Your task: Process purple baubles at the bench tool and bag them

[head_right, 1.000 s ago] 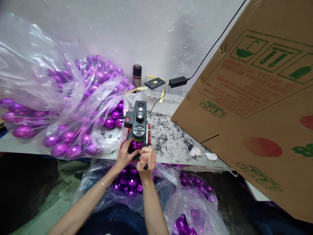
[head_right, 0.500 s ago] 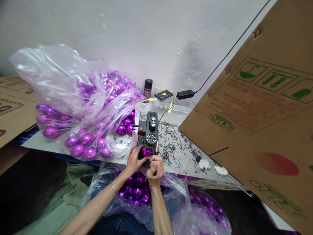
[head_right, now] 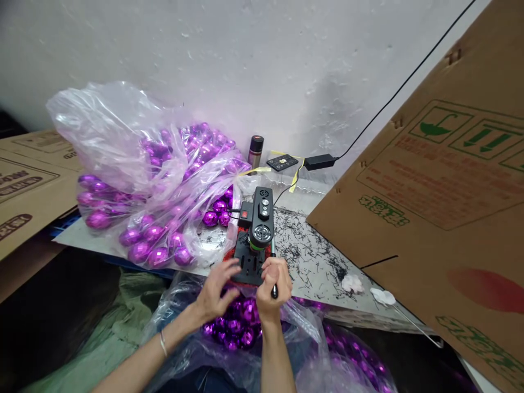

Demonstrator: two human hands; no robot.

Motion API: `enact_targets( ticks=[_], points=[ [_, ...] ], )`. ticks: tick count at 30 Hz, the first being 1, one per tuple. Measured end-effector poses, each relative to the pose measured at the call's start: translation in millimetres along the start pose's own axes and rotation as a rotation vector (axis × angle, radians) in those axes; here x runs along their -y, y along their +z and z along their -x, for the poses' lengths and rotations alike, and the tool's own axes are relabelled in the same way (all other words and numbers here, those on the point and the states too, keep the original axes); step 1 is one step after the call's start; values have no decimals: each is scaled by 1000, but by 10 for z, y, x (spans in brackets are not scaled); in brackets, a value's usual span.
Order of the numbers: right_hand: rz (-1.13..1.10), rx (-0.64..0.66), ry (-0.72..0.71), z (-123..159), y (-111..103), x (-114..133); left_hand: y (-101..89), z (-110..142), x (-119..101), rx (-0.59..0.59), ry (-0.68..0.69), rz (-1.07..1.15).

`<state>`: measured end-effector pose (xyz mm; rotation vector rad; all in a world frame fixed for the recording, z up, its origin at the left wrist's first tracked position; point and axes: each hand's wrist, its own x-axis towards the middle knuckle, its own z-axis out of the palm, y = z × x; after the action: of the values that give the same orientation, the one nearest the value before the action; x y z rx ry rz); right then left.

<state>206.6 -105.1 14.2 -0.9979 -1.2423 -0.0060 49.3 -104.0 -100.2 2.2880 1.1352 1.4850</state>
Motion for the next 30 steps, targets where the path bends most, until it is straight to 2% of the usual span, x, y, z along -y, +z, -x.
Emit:
enact_targets(
  ticks=[2,4,7,8,10,13,15,17,19,22,24,26,30],
  points=[
    [4,0,-26,45,8,-25,-119,-495,239,-64,-134,-118],
    [-3,-1,-43,40,13,-26,-193,-1044,498,-15,-319,-292],
    [-4,16,-45,8,6,-13,-193,-1637,740,314,-571,-498],
    [-2,23,-39,3,2,-10,-171,-1741,770,392,-611,-520],
    [2,34,-29,4,-7,-8,-124,-1838,778,453,-637,-515],
    [-10,36,-28,17,-15,-14,-130,-1841,753,463,-645,-496],
    [-15,39,-32,15,-16,-18,-215,-1807,747,387,-671,-395],
    [-14,42,-35,-7,-11,-12,-344,-1731,733,221,-744,-106],
    [-18,34,-29,-56,3,13,-476,-1590,679,44,-840,317],
    [-26,-1,6,-173,36,86,-581,-1272,490,-106,-947,831],
    [-29,-17,31,-255,58,140,-550,-1042,324,-157,-974,1008],
    [-19,-13,52,-317,69,182,-436,-839,174,-160,-988,1076],
    [-6,21,56,-349,53,212,-52,-539,38,-124,-951,944]
  ],
)
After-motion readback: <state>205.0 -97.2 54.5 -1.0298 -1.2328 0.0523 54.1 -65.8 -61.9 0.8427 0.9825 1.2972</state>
